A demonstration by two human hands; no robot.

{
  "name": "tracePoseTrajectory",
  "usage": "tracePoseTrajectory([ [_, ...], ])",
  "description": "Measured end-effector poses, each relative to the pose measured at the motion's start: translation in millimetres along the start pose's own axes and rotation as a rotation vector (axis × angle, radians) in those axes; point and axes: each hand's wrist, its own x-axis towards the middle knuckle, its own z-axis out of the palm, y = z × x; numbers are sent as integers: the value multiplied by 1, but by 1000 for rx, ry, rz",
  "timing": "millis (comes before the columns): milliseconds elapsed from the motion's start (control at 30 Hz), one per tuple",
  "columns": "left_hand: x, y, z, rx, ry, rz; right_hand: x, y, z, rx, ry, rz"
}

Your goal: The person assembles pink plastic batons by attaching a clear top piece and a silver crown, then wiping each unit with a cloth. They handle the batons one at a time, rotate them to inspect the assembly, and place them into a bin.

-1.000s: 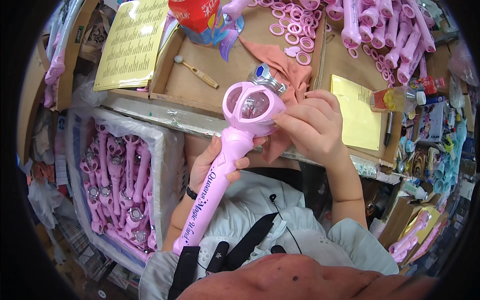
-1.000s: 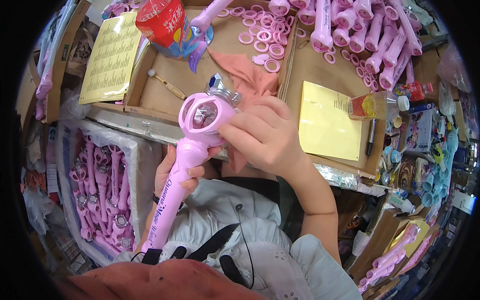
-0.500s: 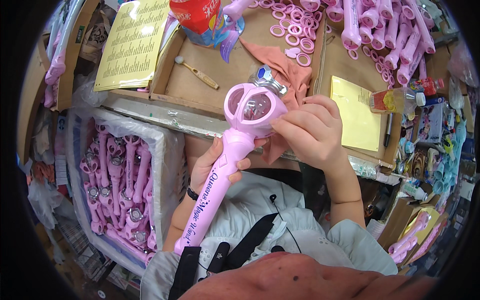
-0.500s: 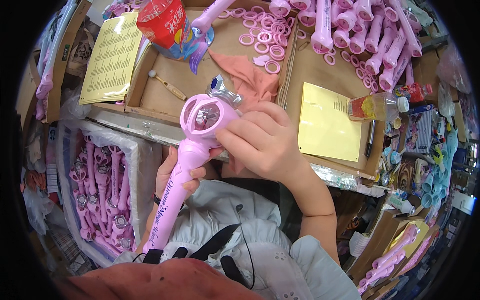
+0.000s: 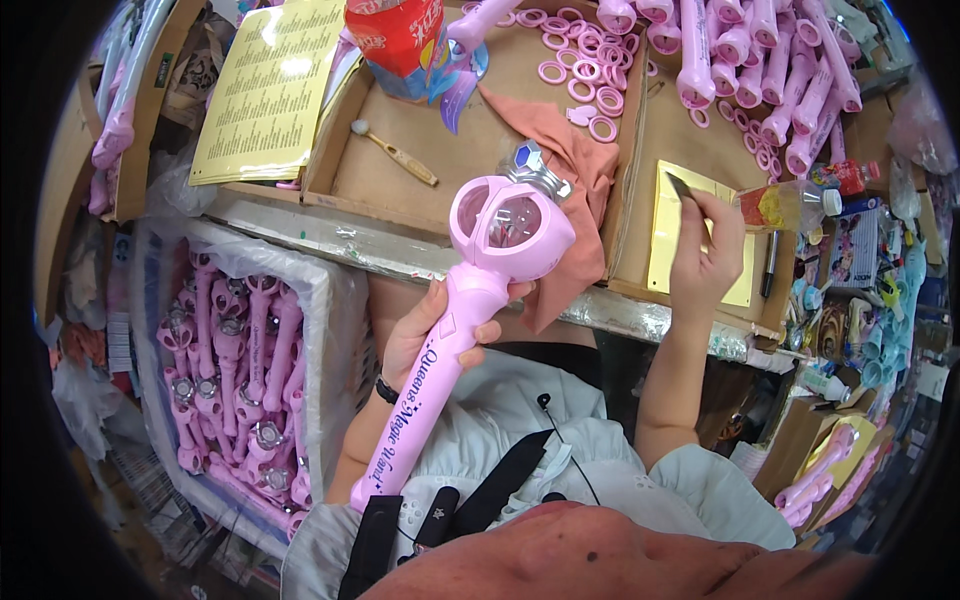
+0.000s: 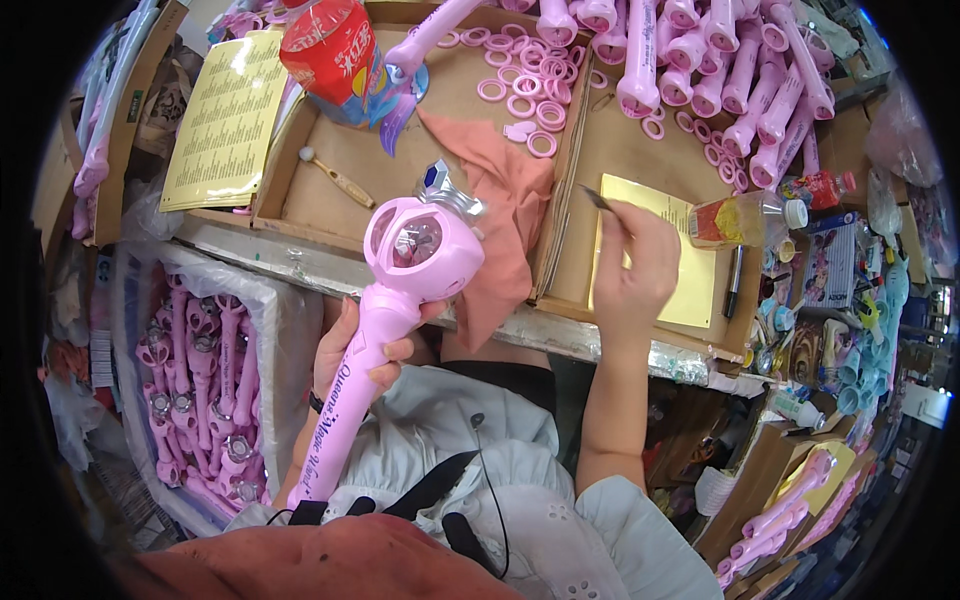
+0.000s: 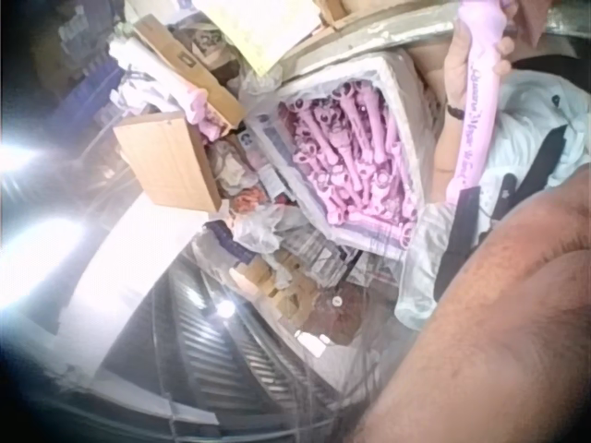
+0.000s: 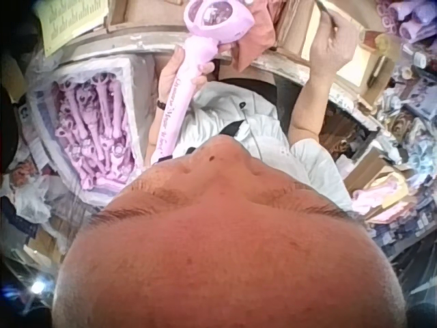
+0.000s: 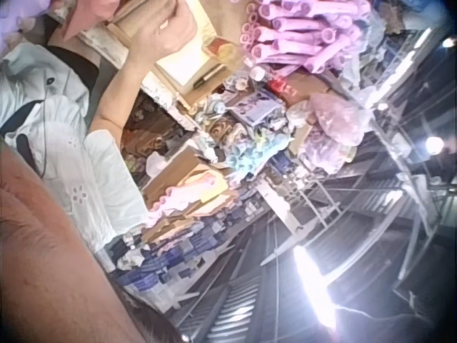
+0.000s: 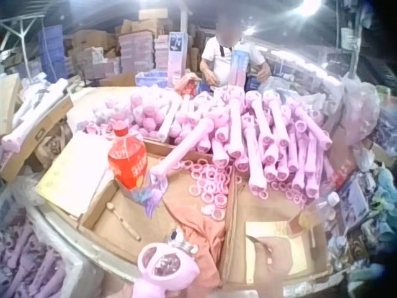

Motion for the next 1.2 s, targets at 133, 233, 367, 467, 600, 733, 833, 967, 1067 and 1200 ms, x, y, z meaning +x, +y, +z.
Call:
tracePoseTrajectory([
  [133,0,2,-1,15,-5,-13,-27,20,-15,-254,-56,45],
  [233,1,2,1,28,-30,-12,-42,5,-12,-160,-100,0],
  [367,-2,1,7,73,36,-7,-42,-25,8,24,-601,-458],
  [467,-7,0,6,27,-8,6,-33,-36,10,208,-351,-283],
  [600,-10,-2,-4,-57,-22,-2,-40,-69,13,759,-136,309],
  [733,-9,-3,-9,-60,-38,0,-29,-94,44,291,-302,-525],
  [833,-9,-4,-8,-61,-36,-26,-14,-93,52,353,-261,-342],
  [967,-10,-6,-8,57,-26,-5,-18,-103,52,455,-165,-211],
  [1067,-11,-6,-10,92,-33,-10,-20,-111,52,368,-195,-619],
  [1200,-12,-5,-13,51,-6,-47,-13,-106,53,391,-222,-315],
])
